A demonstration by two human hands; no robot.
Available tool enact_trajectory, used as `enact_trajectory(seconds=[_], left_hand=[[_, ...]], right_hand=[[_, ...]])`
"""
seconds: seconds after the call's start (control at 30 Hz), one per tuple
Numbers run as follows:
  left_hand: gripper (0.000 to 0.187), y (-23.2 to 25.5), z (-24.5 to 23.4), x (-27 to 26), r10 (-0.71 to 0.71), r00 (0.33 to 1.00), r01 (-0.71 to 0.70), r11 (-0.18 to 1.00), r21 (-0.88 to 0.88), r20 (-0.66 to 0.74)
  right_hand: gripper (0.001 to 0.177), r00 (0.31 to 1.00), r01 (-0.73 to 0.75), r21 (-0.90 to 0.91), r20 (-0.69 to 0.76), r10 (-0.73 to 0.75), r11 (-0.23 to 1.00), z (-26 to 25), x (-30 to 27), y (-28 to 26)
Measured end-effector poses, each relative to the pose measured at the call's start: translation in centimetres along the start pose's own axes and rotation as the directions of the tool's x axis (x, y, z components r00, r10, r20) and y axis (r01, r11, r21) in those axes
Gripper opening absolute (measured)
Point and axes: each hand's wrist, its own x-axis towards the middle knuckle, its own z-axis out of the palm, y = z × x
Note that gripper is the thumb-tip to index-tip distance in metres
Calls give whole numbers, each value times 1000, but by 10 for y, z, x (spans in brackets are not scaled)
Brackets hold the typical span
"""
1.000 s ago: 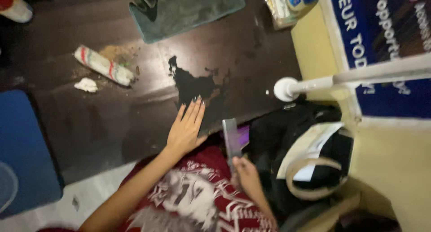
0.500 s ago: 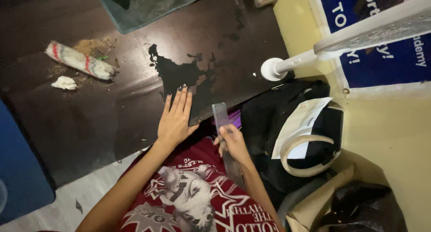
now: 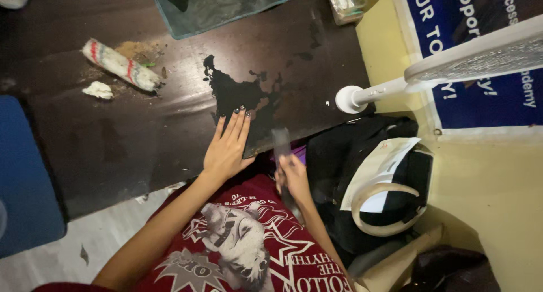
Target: The person scrapes a dark, sticky residue off a wooden table using a metal scraper. They then wipe the surface with a green cloth and rearrange several items on the table, including a fan, a bottle, and a container of makeup brushes.
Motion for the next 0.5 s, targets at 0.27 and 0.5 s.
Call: enact_trajectory(seconds=[0.27,0.5], left_hand=[[109,-2,0,1,15,1000,-15,1000,-6,-20],[111,-2,-3,3,15,999,-15,1000,0,29]], right_hand=[[35,972,-48,-310,-235,-28,950,-19,-32,-83],[23,952,-303,-292,-137,274,907,6,-13,-42]])
